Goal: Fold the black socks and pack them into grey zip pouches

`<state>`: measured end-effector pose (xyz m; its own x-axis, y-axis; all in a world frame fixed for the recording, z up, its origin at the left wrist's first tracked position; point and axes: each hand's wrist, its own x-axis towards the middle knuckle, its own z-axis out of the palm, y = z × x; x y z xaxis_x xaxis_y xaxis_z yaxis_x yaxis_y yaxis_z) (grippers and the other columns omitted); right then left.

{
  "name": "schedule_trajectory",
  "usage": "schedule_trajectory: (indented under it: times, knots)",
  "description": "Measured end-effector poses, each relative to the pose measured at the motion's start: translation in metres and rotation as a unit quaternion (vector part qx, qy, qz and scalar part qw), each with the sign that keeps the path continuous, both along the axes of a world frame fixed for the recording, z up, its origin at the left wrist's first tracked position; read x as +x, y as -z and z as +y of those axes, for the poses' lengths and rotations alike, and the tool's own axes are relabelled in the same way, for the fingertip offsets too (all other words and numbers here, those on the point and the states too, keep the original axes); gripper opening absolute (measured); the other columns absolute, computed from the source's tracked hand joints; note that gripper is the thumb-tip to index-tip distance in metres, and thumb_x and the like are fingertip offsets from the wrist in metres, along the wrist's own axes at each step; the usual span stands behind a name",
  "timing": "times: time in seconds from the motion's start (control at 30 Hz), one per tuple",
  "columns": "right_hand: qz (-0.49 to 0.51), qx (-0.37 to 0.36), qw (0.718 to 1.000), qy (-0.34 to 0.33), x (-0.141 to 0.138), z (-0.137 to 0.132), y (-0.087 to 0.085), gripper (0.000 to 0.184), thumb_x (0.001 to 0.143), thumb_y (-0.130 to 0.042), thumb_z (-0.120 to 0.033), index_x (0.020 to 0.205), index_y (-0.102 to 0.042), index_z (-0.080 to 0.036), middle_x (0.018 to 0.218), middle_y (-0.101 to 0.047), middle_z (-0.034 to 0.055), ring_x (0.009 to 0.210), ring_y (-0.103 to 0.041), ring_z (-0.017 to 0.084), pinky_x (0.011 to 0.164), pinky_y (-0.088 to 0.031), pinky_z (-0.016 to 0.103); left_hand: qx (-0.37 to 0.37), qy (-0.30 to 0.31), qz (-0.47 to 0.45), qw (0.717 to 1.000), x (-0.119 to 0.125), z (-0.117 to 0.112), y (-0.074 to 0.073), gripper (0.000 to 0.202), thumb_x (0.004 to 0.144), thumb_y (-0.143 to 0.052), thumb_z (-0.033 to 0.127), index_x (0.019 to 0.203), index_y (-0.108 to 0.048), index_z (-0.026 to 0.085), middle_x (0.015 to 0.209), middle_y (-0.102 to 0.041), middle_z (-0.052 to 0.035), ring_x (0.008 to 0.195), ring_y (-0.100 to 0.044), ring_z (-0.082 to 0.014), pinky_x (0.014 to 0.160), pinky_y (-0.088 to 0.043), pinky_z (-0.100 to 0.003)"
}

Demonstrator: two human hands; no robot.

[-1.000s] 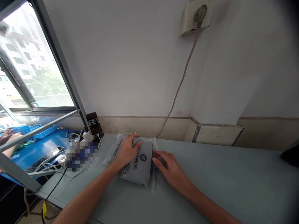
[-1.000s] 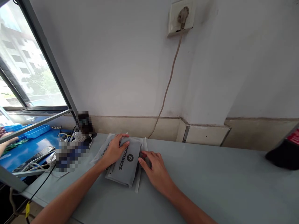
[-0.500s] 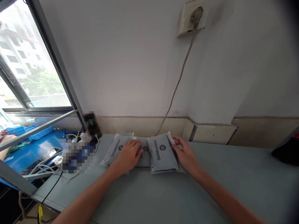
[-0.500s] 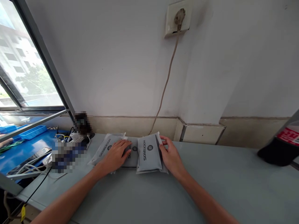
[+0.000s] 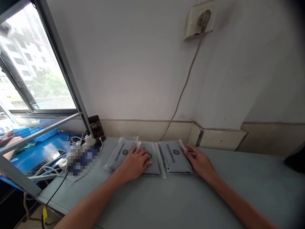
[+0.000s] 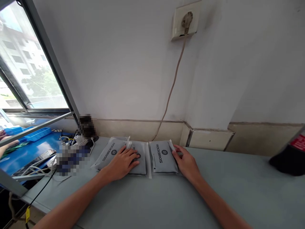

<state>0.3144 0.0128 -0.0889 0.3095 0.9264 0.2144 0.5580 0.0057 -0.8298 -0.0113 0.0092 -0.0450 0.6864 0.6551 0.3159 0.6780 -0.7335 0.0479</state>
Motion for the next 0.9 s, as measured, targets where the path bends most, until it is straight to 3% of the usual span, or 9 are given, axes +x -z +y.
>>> schedule_trajectory:
  times: [0.23,0.43,0.57,0.7,0.83,0.9]
  knots:
    - [-0.037,-0.003,0.999,-0.036,-0.005,-0.004,-0.001,0.058,0.084,-0.055,-0.062,0.126,-0.068,-0.025,0.115,-0.075,0.0081,0.079,-0.068,0.026,0.075,-0.054,0.04,0.018,-0.011,0.007,1.0,0.003,-0.002,-0.003,0.037,0.109,-0.035,0.047,0.112,-0.062,0.022,0.116,-0.067,-0.0062,0.112,-0.063,-0.0238,0.117,-0.033,-0.05]
    - [-0.051,-0.007,0.997,-0.058,-0.01,-0.011,-0.007,0.051,0.089,-0.052,-0.06,0.122,-0.069,-0.026,0.11,-0.077,0.0068,0.08,-0.068,0.025,0.072,-0.053,0.037,0.013,-0.023,0.013,1.0,0.004,-0.003,-0.006,0.038,0.108,-0.034,0.051,0.105,-0.057,0.021,0.114,-0.064,-0.008,0.109,-0.063,-0.025,0.117,-0.032,-0.052]
    - [-0.059,-0.006,0.997,-0.049,-0.012,-0.014,-0.011,0.049,0.09,-0.05,-0.059,0.12,-0.068,-0.025,0.107,-0.077,0.0069,0.076,-0.068,0.024,0.069,-0.053,0.037,0.011,-0.023,0.011,1.0,0.004,-0.005,-0.005,0.04,0.107,-0.035,0.054,0.106,-0.056,0.02,0.119,-0.064,-0.01,0.114,-0.061,-0.027,0.118,-0.03,-0.054]
    - [-0.067,-0.007,0.997,-0.033,-0.012,-0.016,-0.012,0.041,0.091,-0.048,-0.056,0.108,-0.068,-0.024,0.091,-0.076,0.006,0.076,-0.069,0.025,0.069,-0.053,0.037,0.007,-0.022,0.015,1.0,0.003,-0.006,-0.008,0.039,0.106,-0.038,0.054,0.109,-0.056,0.02,0.118,-0.064,-0.0093,0.111,-0.062,-0.0265,0.118,-0.031,-0.052]
    - [-0.089,0.003,0.996,-0.01,-0.012,-0.017,-0.012,0.042,0.092,-0.046,-0.054,0.114,-0.066,-0.024,0.106,-0.072,0.0087,0.082,-0.068,0.025,0.075,-0.053,0.039,0.031,-0.026,0.012,0.999,-0.005,0.001,-0.02,0.033,0.11,-0.032,0.042,0.119,-0.057,0.022,0.127,-0.063,-0.0097,0.118,-0.059,-0.0264,0.108,-0.041,-0.046]
    - [-0.103,0.006,0.995,-0.009,-0.013,-0.017,-0.011,0.044,0.092,-0.045,-0.054,0.117,-0.065,-0.024,0.112,-0.069,0.009,0.083,-0.067,0.025,0.078,-0.052,0.039,0.069,-0.079,0.01,0.994,-0.013,0.007,-0.024,0.034,0.11,-0.03,0.036,0.127,-0.056,0.022,0.136,-0.059,-0.0124,0.126,-0.054,-0.0295,0.104,-0.043,-0.047]
